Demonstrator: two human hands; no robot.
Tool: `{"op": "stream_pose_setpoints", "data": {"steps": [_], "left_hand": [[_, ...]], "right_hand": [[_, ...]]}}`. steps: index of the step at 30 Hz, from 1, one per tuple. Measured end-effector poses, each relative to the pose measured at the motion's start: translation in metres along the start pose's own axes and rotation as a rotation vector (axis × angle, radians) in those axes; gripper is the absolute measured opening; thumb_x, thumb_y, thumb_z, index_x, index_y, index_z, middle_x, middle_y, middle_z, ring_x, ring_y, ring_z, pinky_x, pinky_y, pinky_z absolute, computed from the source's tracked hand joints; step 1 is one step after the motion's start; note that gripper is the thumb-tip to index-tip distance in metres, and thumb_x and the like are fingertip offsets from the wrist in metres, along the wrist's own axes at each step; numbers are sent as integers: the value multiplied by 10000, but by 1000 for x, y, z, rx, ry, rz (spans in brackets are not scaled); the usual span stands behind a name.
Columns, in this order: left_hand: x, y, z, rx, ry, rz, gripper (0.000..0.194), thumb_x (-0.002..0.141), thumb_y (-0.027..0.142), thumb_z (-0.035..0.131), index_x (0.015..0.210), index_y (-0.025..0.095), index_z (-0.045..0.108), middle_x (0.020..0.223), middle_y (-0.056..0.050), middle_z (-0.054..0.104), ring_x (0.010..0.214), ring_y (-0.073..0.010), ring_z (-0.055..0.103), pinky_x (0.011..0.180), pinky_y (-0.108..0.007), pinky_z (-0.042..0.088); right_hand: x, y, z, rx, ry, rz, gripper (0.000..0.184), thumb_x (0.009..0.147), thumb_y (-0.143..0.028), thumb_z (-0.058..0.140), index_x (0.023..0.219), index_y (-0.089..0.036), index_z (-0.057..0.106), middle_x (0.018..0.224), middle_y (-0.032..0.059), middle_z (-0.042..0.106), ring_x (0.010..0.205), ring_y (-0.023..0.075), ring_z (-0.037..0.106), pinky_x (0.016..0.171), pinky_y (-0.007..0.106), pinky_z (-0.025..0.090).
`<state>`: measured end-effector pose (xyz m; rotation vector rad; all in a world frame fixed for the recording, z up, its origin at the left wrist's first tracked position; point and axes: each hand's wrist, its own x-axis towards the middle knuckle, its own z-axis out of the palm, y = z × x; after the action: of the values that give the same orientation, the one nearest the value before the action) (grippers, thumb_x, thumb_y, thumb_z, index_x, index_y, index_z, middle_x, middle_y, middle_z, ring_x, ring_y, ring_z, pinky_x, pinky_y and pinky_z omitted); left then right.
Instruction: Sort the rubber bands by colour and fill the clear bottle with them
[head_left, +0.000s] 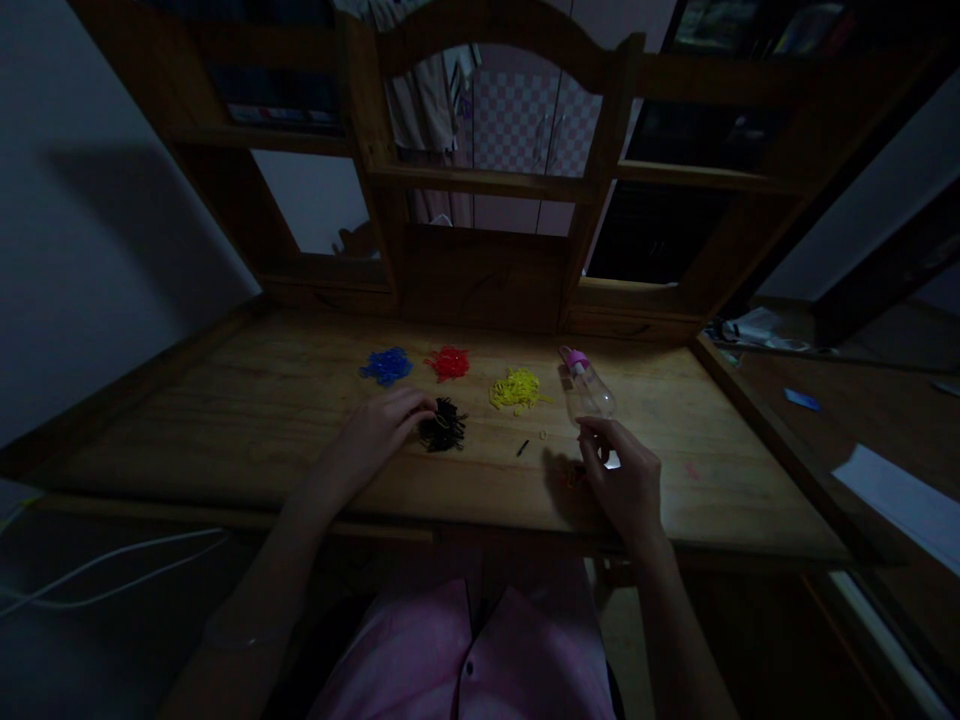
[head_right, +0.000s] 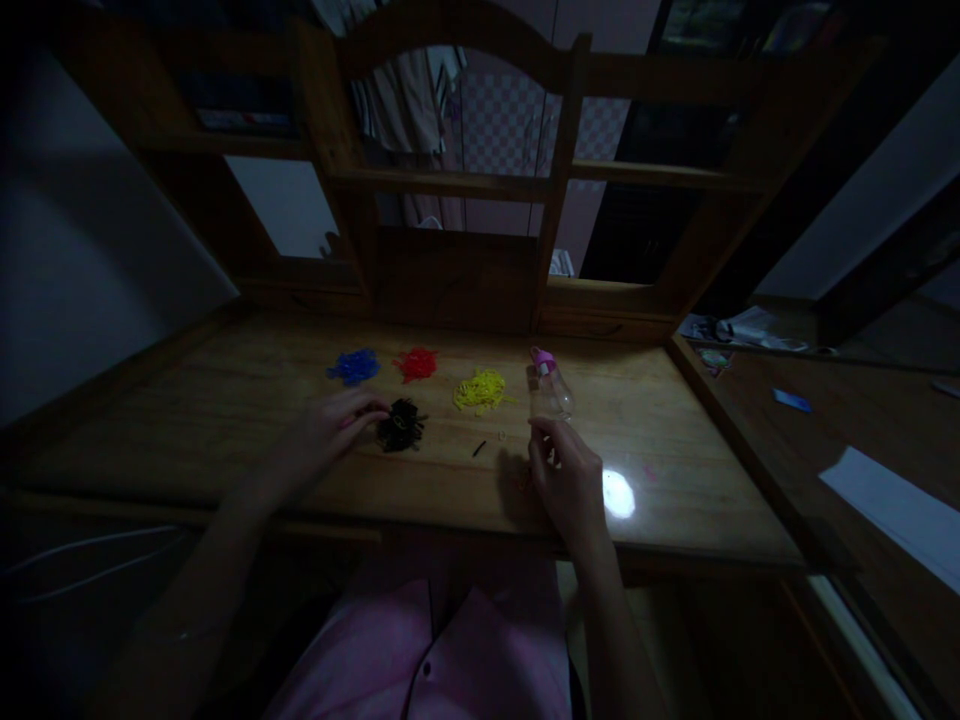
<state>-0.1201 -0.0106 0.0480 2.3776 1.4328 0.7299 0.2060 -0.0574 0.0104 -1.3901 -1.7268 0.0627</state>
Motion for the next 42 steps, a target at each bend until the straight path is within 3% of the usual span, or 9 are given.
{"op": "stream_pose_setpoints", "data": {"steps": [6, 13, 26, 33, 38, 42], "left_hand": [[10, -11, 8, 29, -110, 140, 207, 952, 299, 470, 990, 214, 655, 1020, -50, 640, 968, -207, 600, 857, -338, 460], [19, -14, 15, 49, -148, 170, 177, 932, 222, 471, 875, 199, 637, 910, -47, 600, 875, -197, 569, 778, -334, 441], [18, -10, -3, 59, -146, 160, 135, 936, 244, 503, 892, 191, 620, 938, -40, 595, 883, -190, 569, 782, -304, 442], [19, -4, -14, 31, -87, 171, 167, 939, 281, 502, 869, 185, 619, 921, -30, 597, 854, -180, 581, 771, -303, 442], [49, 28, -16, -9, -70, 225, 125, 914, 240, 524, 859, 179, 619, 924, -39, 605, 869, -175, 585, 766, -292, 440], [100, 43, 17, -35, -191, 334, 102, 847, 132, 551, 802, 161, 638, 842, -40, 619, 802, -156, 589, 727, -267, 436]], "right_hand": [[1, -1, 0, 0, -10, -7, 202, 885, -170, 526, 1042, -217, 644, 870, 19, 665, 659, 131, 562, 659, 259, 439], [1, -2, 0, 9, -6, -9, 193, 883, -166, 532, 1035, -214, 640, 870, 17, 667, 639, 126, 553, 653, 260, 441], [0, -1, 1, 10, -4, -12, 199, 887, -182, 523, 1038, -213, 649, 884, 26, 677, 650, 136, 571, 663, 267, 453], [0, -1, 2, -8, 8, -22, 196, 893, -191, 513, 1033, -217, 647, 875, 33, 680, 664, 148, 587, 656, 276, 447], [2, -1, 5, 6, -16, -41, 191, 902, -201, 501, 1026, -215, 645, 859, 37, 685, 682, 152, 609, 665, 278, 460], [0, 0, 5, -13, -9, -25, 188, 899, -204, 503, 1021, -216, 645, 867, 34, 693, 661, 149, 604, 651, 279, 454]]}}
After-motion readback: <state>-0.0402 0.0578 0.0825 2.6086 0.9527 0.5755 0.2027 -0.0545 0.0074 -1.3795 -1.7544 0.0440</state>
